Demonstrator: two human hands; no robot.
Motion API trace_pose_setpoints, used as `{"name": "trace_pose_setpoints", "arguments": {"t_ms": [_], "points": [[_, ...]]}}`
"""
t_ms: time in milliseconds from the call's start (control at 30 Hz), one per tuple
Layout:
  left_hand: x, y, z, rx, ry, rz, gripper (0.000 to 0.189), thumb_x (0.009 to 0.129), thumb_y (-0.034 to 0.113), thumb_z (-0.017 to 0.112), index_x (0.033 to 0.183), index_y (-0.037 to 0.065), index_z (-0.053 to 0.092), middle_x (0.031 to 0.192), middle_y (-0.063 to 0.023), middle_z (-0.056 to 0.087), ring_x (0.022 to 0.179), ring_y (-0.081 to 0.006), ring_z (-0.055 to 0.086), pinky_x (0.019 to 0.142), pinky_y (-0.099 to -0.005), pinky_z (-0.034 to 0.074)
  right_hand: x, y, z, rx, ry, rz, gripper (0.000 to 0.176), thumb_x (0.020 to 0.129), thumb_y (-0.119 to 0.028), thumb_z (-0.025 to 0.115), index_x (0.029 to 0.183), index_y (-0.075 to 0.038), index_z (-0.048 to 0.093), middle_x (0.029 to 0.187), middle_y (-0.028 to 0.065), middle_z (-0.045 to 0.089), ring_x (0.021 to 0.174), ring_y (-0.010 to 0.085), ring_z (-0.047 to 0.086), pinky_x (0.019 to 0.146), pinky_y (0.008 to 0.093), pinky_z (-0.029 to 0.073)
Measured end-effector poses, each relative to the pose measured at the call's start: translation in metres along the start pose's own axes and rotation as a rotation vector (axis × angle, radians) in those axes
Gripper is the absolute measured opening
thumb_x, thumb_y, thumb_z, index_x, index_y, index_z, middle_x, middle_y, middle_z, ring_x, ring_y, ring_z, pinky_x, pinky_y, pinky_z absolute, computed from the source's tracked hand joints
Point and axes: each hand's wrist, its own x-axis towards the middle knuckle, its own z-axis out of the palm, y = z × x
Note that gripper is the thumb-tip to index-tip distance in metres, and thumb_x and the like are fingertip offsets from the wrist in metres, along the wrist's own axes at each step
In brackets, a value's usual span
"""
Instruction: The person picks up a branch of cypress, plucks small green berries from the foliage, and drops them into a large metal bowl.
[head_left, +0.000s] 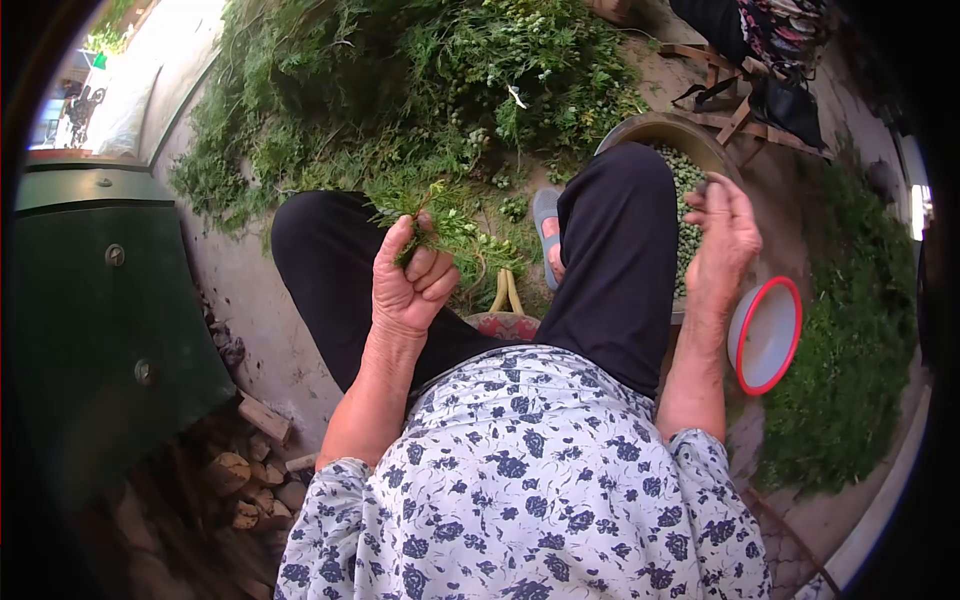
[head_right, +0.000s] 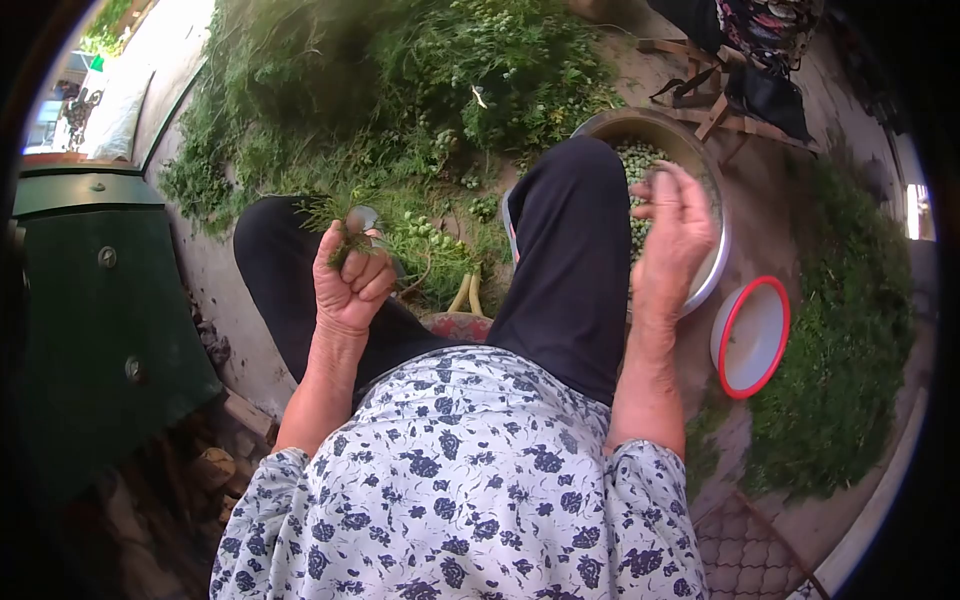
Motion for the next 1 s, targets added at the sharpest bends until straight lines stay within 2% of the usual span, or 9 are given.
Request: {"name": "trace_pose_setpoints", "arguments": {"t_ms": [167,267,567,633,700,833,900,933,1000], "points": [[0.006,-0.001,0.007,0.060,-0.115,0.024,0.025,0.091,0.029,0.050,0.097,0.010,0.064,0.042,0.0063,0.023,0.036,-0.0065,0.019,0.032,-0.0210,0.021,-0.082,0.010,0.061,0.062,-0.935,0.588,0.031,0.088,-0.025,0.059,0.098,0.004,0.061,0.077,0.0084,0.064,0.056,0.0126,0.061,0.043,0.0202,0.044],[0.006,0.000,0.013,0.083,-0.166,0.054,0.025,0.091,0.029,0.050,0.098,0.010,0.064,0.042,0.0064,0.023,0.036,-0.0065,0.018,0.033,-0.0211,0.021,-0.104,0.035,0.079,0.289,-0.907,1.224,0.045,0.085,-0.044,0.060,0.098,-0.001,0.056,0.076,0.0092,0.061,0.057,0.0154,0.061,0.044,0.0232,0.045],[-0.001,-0.006,0.024,-0.008,0.038,0.152,0.020,0.091,0.026,0.053,0.102,0.009,0.058,0.057,0.0021,0.037,0.049,-0.0091,0.035,0.050,-0.0252,0.035,-0.104,0.056,0.102,0.526,-0.710,1.085,0.019,0.087,-0.023,0.061,0.083,-0.008,0.051,0.076,0.0036,0.058,0.060,0.0110,0.055,0.052,0.0233,0.041],[0.002,-0.006,0.029,0.065,0.496,0.271,0.016,0.090,0.021,0.054,0.102,0.010,0.052,0.064,0.0001,0.044,0.050,-0.0100,0.039,0.054,-0.0268,0.040,-0.101,0.056,0.100,0.548,-0.683,1.048,0.015,0.088,-0.019,0.060,0.082,-0.008,0.051,0.075,0.0032,0.058,0.060,0.0101,0.054,0.051,0.0225,0.040],[0.003,-0.009,0.023,0.164,0.607,0.312,0.016,0.090,0.017,0.055,0.100,0.010,0.046,0.073,-0.0031,0.050,0.055,-0.0115,0.046,0.057,-0.0280,0.045,-0.097,0.054,0.099,0.518,-0.679,0.958,0.014,0.088,-0.019,0.060,0.082,-0.008,0.053,0.073,0.0023,0.058,0.057,0.0086,0.054,0.049,0.0209,0.040],[0.015,-0.015,-0.014,0.499,0.722,0.367,0.015,0.088,0.008,0.052,0.102,0.007,0.048,0.087,-0.0108,0.058,0.068,-0.0150,0.057,0.060,-0.0278,0.049,-0.099,0.052,0.096,0.446,-0.700,0.881,0.014,0.087,-0.018,0.062,0.082,-0.006,0.057,0.071,0.0018,0.060,0.054,0.0073,0.053,0.048,0.0197,0.040],[0.023,-0.013,-0.040,1.202,0.749,0.351,0.026,0.083,0.002,0.049,0.108,-0.001,0.053,0.099,-0.0109,0.059,0.093,-0.0240,0.058,0.083,-0.0372,0.045,-0.103,0.058,0.095,0.333,-0.740,0.815,0.015,0.085,-0.018,0.064,0.082,-0.004,0.060,0.069,0.0014,0.061,0.054,0.0063,0.053,0.048,0.0192,0.040],[0.022,-0.014,-0.046,1.646,0.645,0.576,0.036,0.076,-0.001,0.049,0.112,-0.002,0.056,0.105,-0.0120,0.060,0.102,-0.0262,0.053,0.092,-0.0343,0.039,-0.106,0.058,0.095,0.283,-0.740,0.770,0.016,0.084,-0.017,0.065,0.077,-0.003,0.062,0.067,0.0009,0.061,0.053,0.0058,0.053,0.048,0.0194,0.040],[0.025,-0.010,-0.051,1.878,0.513,0.729,0.033,0.077,-0.001,0.049,0.109,-0.002,0.056,0.100,-0.0094,0.060,0.090,-0.0225,0.056,0.081,-0.0308,0.043,-0.109,0.061,0.095,0.243,-0.749,0.743,0.016,0.083,-0.017,0.065,0.076,-0.003,0.062,0.066,0.0006,0.061,0.053,0.0055,0.053,0.048,0.0196,0.040]]}}
